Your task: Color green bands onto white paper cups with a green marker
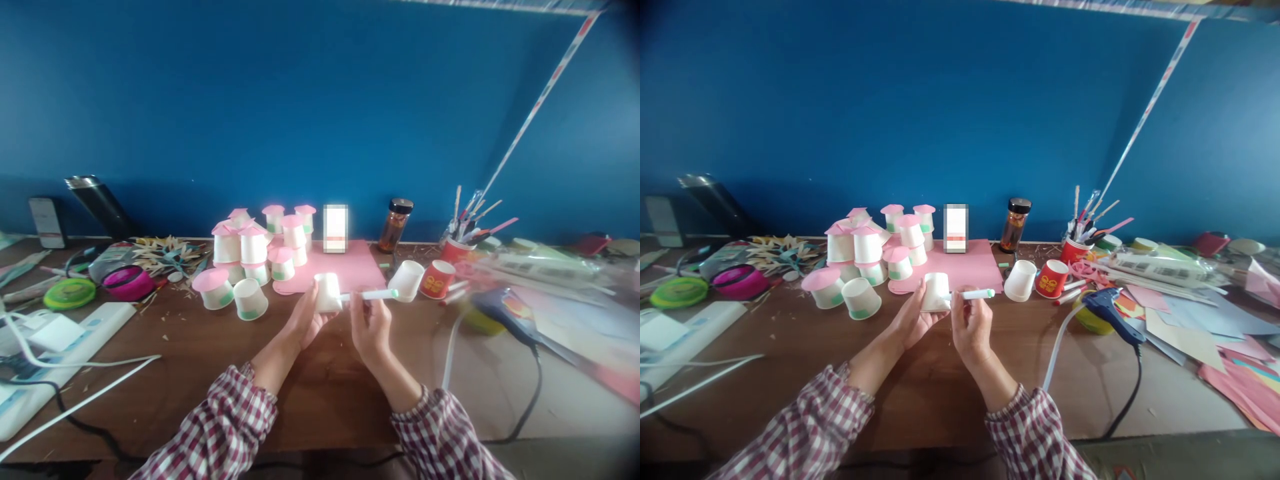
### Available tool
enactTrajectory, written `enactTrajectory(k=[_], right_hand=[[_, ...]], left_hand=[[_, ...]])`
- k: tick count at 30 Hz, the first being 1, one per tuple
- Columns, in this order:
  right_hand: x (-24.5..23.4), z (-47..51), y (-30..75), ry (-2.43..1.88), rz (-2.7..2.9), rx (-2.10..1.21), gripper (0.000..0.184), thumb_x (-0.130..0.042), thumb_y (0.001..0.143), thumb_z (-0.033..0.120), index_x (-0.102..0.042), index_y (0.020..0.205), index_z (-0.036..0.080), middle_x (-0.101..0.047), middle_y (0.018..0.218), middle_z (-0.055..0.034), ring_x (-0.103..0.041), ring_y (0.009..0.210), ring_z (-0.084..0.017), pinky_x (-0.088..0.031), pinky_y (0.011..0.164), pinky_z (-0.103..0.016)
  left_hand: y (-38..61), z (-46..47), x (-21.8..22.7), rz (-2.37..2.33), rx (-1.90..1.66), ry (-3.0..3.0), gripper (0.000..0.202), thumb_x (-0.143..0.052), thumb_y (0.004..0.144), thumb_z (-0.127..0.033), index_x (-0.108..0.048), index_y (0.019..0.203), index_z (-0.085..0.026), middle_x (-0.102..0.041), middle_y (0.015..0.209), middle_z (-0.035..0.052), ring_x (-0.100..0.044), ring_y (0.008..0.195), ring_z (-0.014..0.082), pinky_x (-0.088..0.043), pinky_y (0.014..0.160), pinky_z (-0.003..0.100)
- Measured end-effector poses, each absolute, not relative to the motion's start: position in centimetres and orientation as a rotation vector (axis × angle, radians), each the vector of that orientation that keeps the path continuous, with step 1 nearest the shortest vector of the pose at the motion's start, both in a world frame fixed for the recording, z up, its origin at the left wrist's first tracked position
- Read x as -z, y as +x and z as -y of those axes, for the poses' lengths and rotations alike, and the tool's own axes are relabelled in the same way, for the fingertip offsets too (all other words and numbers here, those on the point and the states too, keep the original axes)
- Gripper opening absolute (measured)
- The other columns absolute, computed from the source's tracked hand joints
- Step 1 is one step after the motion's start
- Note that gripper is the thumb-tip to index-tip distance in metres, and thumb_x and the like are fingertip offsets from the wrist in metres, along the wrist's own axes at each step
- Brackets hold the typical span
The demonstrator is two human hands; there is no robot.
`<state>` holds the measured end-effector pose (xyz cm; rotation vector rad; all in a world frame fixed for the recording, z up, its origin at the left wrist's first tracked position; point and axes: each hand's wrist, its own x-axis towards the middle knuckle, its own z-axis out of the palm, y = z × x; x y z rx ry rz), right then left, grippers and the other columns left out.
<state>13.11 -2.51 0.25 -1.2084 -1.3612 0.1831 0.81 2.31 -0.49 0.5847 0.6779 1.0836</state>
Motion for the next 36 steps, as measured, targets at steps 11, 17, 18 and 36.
enactTrajectory(k=[11,17,18,36], right_hand=[[-0.25,2.71,12.99,-1.228,1.448,-0.072,0.015,-0.05,0.09,0.025,-0.062,0.087,0.016,-0.066,0.07,-0.0024,-0.058,0.057,-0.012,-0.047,0.057,-0.023],[-0.42,2.75,12.97,-1.239,1.476,-0.049,0.016,-0.05,0.091,0.025,-0.062,0.085,0.016,-0.065,0.068,-0.0019,-0.058,0.056,-0.012,-0.046,0.056,-0.022],[-0.44,2.74,12.97,-1.241,1.477,-0.047,0.016,-0.05,0.091,0.025,-0.062,0.085,0.016,-0.065,0.068,-0.0019,-0.058,0.056,-0.012,-0.046,0.056,-0.022],[-0.47,2.72,12.95,-1.224,1.48,-0.033,0.015,-0.051,0.091,0.024,-0.062,0.086,0.016,-0.065,0.069,-0.0021,-0.058,0.056,-0.012,-0.046,0.057,-0.022]], left_hand=[[0.89,-2.51,1.11,-0.689,-1.094,0.628,0.048,-0.056,0.08,-0.055,-0.06,0.104,-0.013,-0.065,0.093,0.0098,-0.062,0.083,0.0195,-0.049,0.073,0.032],[0.8,-2.34,1.15,-0.618,-1.092,0.694,0.046,-0.054,0.082,-0.055,-0.061,0.1,-0.013,-0.066,0.09,0.0101,-0.063,0.084,0.0207,-0.049,0.072,0.032],[0.8,-2.33,1.14,-0.618,-1.094,0.697,0.046,-0.054,0.082,-0.055,-0.061,0.1,-0.013,-0.066,0.09,0.0101,-0.063,0.084,0.0207,-0.048,0.072,0.032],[0.85,-2.2,0.93,-0.641,-1.097,0.694,0.05,-0.055,0.08,-0.058,-0.061,0.1,-0.012,-0.065,0.088,0.0104,-0.062,0.085,0.0214,-0.048,0.076,0.035]])
